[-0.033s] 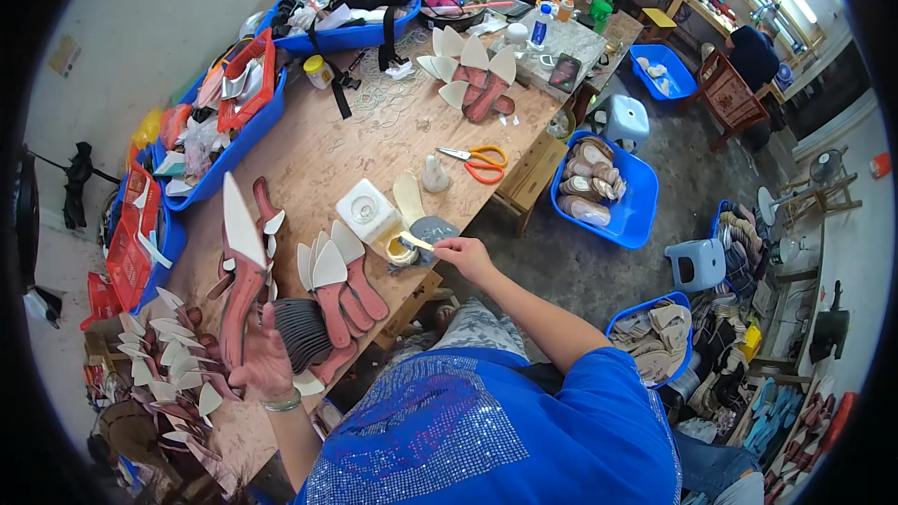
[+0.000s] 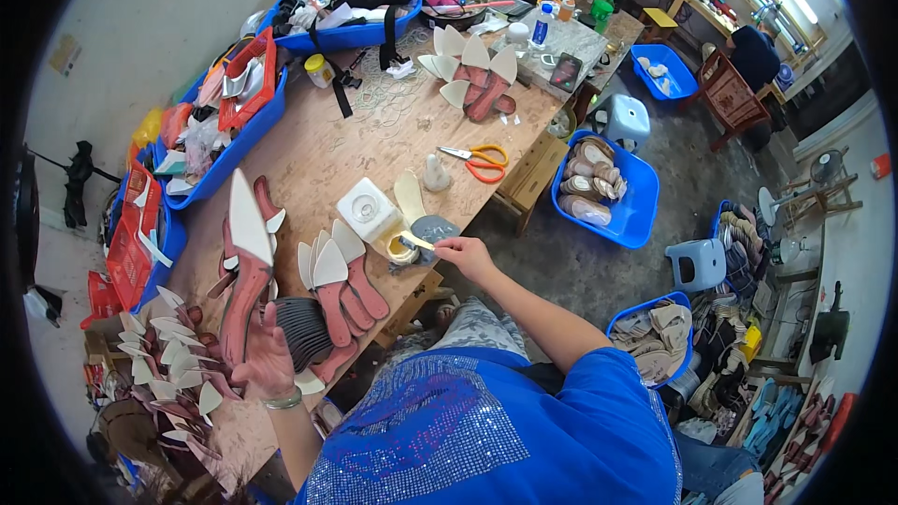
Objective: The person repeatedly picks up reddish-brown shoe parts from a table and applies a white substance to the edges using a brush. The person dips the brush into a container between applications and places the treated parts back onto the table.
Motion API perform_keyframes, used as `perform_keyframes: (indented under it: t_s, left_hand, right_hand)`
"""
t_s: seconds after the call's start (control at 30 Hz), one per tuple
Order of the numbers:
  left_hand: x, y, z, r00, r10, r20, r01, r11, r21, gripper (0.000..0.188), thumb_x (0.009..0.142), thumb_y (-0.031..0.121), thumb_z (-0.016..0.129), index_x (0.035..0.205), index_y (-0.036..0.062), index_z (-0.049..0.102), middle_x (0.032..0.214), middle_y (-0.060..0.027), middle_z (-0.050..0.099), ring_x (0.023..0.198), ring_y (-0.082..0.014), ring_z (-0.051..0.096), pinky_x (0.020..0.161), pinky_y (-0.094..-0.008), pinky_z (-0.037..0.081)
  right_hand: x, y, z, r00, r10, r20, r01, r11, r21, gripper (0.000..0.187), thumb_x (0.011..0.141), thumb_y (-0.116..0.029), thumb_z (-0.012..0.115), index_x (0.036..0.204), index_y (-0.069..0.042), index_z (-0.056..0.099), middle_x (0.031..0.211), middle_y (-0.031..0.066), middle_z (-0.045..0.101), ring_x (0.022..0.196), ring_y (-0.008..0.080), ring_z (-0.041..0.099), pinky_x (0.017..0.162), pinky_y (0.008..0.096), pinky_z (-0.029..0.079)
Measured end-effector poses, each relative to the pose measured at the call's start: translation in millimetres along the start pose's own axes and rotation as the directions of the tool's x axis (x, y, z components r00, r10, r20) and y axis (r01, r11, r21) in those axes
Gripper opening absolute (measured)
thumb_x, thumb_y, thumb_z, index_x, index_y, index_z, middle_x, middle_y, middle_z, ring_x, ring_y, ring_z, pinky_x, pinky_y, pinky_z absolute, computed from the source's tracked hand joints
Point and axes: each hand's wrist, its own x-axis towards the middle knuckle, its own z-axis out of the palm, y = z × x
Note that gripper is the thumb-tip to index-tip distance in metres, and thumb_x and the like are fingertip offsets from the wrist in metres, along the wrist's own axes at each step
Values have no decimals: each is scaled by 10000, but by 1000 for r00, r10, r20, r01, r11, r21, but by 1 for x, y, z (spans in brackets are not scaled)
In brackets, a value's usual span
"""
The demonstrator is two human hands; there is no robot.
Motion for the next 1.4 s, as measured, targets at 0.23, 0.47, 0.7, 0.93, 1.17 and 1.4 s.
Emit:
perform_keyframes:
  t_s: [0.23,0.47,0.7,0.93,1.17,1.4]
  left_hand:
    - [10,-8,14,998,42,-40,-44,997,-67,1192,708,524,812,1593,116,127,1638,-170,172,1441,-396,347,1083,-470,479]
    - [-21,10,2,944,-171,-282,85,953,-292,941,900,374,724,1602,180,129,1552,-238,349,1359,-439,450,1033,-511,496]
    - [-49,-23,1,808,-295,-510,373,926,54,752,901,-41,551,1567,83,224,1422,-261,498,1182,-313,603,1021,-439,510]
    - [-60,-32,-7,780,-431,-454,472,881,-25,684,924,-41,574,1539,62,293,1410,-211,525,1295,-348,542,1056,-440,488]
    - [-61,-35,-2,725,-525,-446,599,800,31,709,981,31,525,1589,134,175,1390,-231,537,1110,-318,648,820,-371,564]
    - [-60,-35,27,721,-563,-404,643,761,86,660,965,32,526,1560,69,243,1345,-229,555,998,-269,653,752,-330,567]
  right_hand:
    - [-1,6,11,997,15,-81,-7,996,91,207,885,-169,742,1054,-53,771,841,-38,689,696,38,554,607,207,429]
    - [-19,-7,10,991,125,-49,-116,981,156,221,906,-218,729,1056,-58,751,595,-59,533,452,30,399,412,215,269]
    - [-27,-10,29,980,192,-49,-183,973,141,251,918,-229,716,1091,-47,731,607,-58,506,452,36,392,404,222,284]
    - [-20,-14,46,981,191,-38,-179,961,212,263,931,-219,699,1119,-35,707,578,-64,468,438,39,358,404,226,277]
    - [-54,-81,71,892,-450,38,451,888,-89,190,897,-119,735,1042,2,746,893,57,744,741,141,685,664,256,547]
    - [-50,-120,83,510,-828,235,698,237,-676,133,841,-143,740,970,-140,771,728,80,664,641,262,658,565,357,521]
